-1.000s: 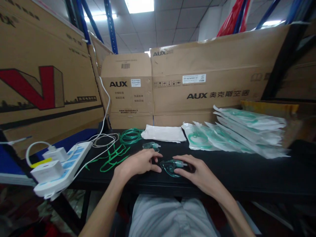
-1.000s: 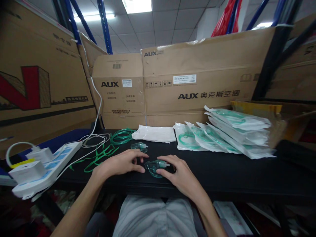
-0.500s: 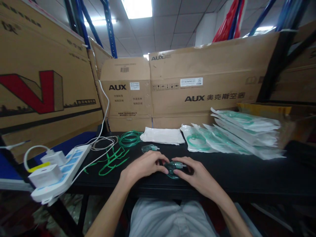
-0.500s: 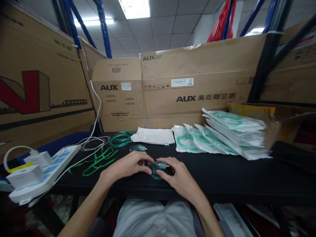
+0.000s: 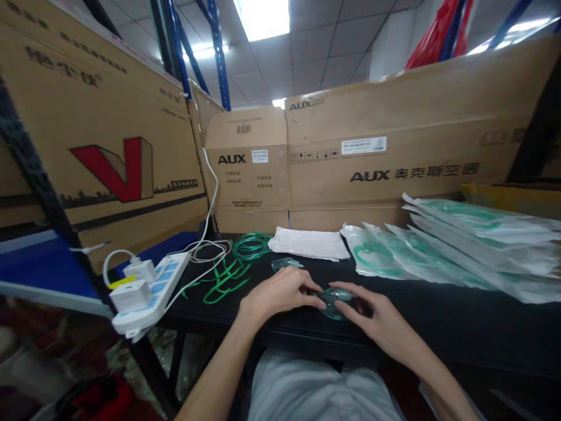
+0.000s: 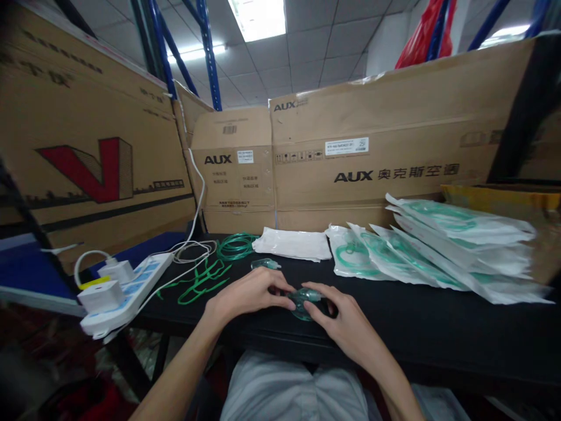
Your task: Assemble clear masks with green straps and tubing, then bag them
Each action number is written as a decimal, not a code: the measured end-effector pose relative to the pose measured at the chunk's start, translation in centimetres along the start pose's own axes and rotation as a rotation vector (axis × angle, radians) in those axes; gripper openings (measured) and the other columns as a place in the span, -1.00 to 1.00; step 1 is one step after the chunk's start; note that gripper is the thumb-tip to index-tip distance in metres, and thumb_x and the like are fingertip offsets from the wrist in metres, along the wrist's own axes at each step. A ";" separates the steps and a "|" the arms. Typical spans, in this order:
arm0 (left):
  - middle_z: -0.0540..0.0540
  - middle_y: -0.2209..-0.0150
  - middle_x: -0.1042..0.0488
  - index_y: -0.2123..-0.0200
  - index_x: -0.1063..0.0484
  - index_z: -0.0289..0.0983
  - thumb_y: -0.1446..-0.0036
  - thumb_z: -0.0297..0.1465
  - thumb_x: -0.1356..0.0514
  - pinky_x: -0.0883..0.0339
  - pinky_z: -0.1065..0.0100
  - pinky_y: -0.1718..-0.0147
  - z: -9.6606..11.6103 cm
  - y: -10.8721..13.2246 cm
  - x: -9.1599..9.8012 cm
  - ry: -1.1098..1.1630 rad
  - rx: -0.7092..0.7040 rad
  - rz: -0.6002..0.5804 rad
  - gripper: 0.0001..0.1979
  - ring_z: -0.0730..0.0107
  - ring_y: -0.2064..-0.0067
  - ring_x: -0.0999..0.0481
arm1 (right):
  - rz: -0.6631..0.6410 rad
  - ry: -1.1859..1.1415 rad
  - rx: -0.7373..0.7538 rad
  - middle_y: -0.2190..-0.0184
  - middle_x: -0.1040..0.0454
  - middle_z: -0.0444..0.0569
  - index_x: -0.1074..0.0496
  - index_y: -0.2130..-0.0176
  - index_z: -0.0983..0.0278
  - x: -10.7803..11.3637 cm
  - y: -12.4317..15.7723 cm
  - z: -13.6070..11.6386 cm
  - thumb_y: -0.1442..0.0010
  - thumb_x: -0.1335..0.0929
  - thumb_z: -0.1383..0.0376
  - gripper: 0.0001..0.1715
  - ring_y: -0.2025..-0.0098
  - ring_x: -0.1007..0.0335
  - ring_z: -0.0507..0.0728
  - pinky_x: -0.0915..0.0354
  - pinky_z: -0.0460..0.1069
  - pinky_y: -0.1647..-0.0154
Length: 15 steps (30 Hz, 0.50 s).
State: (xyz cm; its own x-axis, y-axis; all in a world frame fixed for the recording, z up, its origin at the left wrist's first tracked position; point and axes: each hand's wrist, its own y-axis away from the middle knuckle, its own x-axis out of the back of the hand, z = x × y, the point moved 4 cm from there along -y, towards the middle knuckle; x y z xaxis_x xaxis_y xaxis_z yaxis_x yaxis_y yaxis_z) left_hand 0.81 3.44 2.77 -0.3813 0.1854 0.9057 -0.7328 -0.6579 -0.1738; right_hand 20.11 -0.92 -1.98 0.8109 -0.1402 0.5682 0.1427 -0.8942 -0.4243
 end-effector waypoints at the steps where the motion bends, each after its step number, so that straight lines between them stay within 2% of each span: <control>1: -0.10 0.11 -0.64 -0.05 -0.62 -0.15 -0.18 -0.09 -0.34 -0.33 0.39 0.16 0.0 0.0 0.0 -0.003 -0.001 -0.005 -0.57 0.21 0.08 -0.58 | 0.000 -0.007 -0.001 0.15 -0.66 -0.03 -0.59 -0.07 0.12 0.0 0.0 0.1 -0.23 -0.39 0.04 -0.53 0.35 -0.46 0.16 -0.38 0.02 0.30; 5: -0.12 0.09 -0.64 -0.05 -0.62 -0.15 -0.17 -0.04 -0.33 -0.34 0.38 0.17 0.1 -0.3 -0.5 -0.021 0.002 -0.003 -0.53 0.17 0.07 -0.59 | -0.006 -0.015 0.010 0.09 -0.66 0.00 -0.61 -0.04 0.11 -0.1 -0.1 0.4 -0.20 -0.41 0.00 -0.52 0.33 -0.50 0.19 -0.42 0.04 0.29; 8: -0.15 0.10 -0.64 -0.04 -0.63 -0.17 -0.17 -0.01 -0.31 -0.34 0.35 0.20 0.1 -0.5 -0.7 -0.026 -0.003 0.006 -0.52 0.15 0.10 -0.60 | -0.019 -0.014 -0.004 0.07 -0.66 0.02 -0.60 -0.07 0.11 -0.2 -0.1 0.6 -0.22 -0.40 -0.03 -0.49 0.22 -0.53 0.24 -0.44 0.07 0.21; 12: -0.14 0.14 -0.65 -0.03 -0.63 -0.17 -0.15 -0.01 -0.33 -0.34 0.35 0.20 0.2 -0.4 -0.5 -0.012 -0.020 0.004 -0.51 0.18 0.16 -0.61 | -0.045 -0.021 -0.037 0.01 -0.63 0.03 -0.58 -0.10 0.12 -0.2 0.0 0.7 -0.24 -0.38 -0.06 -0.45 0.09 -0.53 0.29 -0.44 0.10 0.11; 15: -0.14 0.18 -0.66 -0.03 -0.64 -0.19 -0.16 -0.02 -0.33 -0.34 0.36 0.20 0.3 -0.2 -0.2 -0.001 -0.028 -0.001 -0.51 0.20 0.18 -0.61 | -0.044 -0.029 -0.045 0.02 -0.64 0.06 -0.59 -0.09 0.15 -0.1 -0.1 0.6 -0.22 -0.38 -0.08 -0.42 0.07 -0.53 0.31 -0.45 0.10 0.11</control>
State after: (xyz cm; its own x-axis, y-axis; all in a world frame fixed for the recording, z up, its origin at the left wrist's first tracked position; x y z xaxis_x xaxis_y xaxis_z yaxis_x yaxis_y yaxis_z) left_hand 1.24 3.32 2.79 -0.3801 0.1857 0.9061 -0.7489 -0.6367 -0.1837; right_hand 20.35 -0.59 -2.44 0.8205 -0.0881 0.5648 0.1538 -0.9175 -0.3667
